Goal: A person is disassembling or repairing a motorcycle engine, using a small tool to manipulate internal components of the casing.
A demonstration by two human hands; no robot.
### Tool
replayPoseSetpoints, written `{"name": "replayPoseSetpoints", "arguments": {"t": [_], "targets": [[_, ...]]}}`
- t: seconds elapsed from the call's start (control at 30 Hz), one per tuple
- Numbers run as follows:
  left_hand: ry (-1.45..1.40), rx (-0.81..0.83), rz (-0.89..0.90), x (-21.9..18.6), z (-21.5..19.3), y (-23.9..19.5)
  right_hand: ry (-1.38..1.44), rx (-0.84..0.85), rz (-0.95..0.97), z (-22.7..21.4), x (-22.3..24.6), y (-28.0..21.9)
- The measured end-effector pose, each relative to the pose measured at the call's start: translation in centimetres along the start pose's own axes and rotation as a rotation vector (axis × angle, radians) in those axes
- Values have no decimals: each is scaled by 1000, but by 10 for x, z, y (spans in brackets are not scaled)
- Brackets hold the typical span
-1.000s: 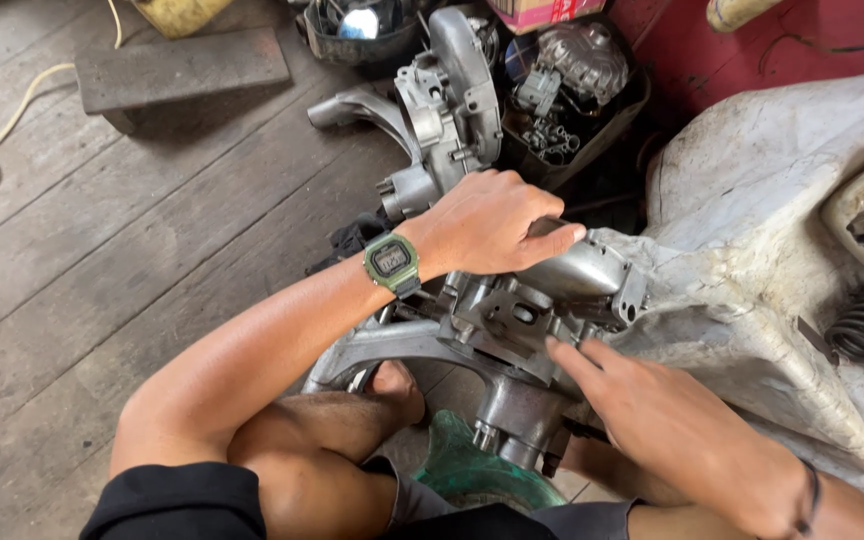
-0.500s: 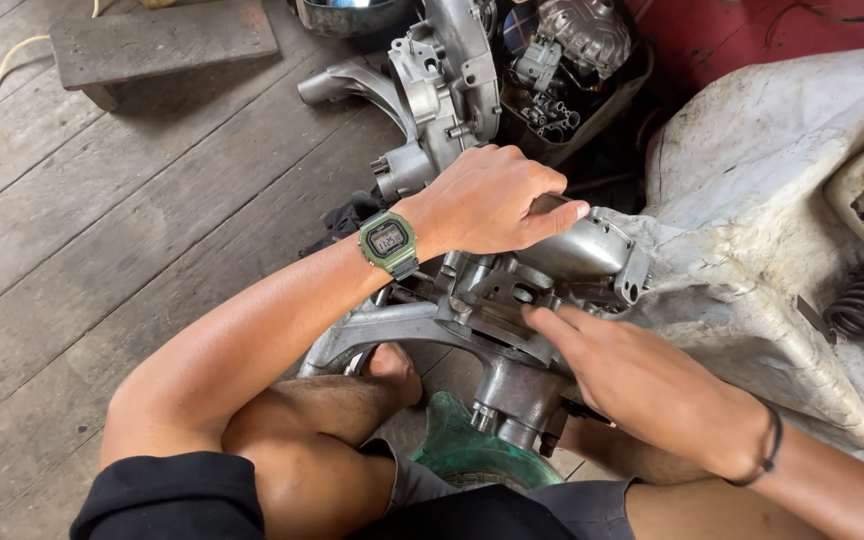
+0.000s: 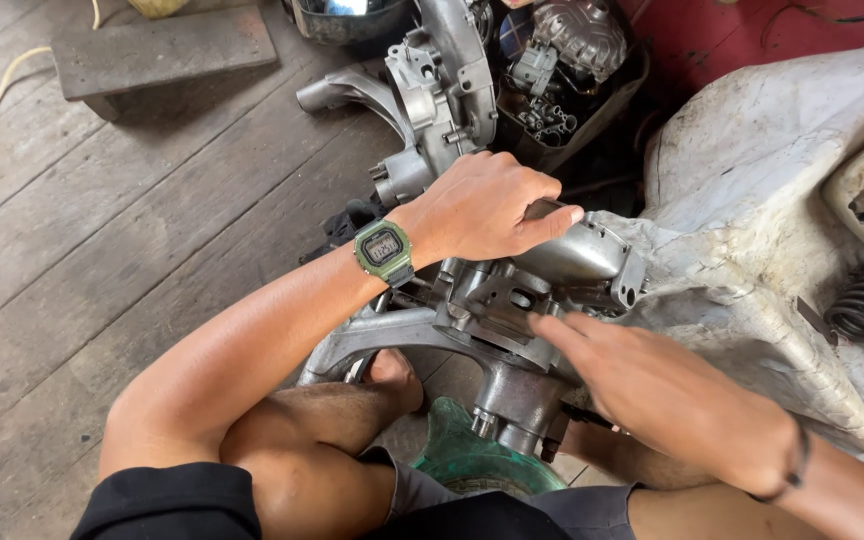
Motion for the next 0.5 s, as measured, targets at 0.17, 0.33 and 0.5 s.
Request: {"name": "replayPoseSetpoints", "arguments": {"t": [0.17, 0.33, 0.5], "targets": [[-2, 35, -22, -1, 0, 1, 2, 42, 71, -5, -18, -24], [13, 46, -40, -2, -1, 1, -21, 59, 80, -6, -5, -10], [21, 29, -32, -1, -2, 2, 1, 151, 216, -3, -27, -30]]}}
Point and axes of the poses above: each hand's wrist, its own y-axis towards the middle knuckle, its own z-axis out of the palm, x = y × z, the point moved 3 cm from there along y, towards the middle knuckle, and after that the axes turned 5 degrees about x, right-handed, at the moved point
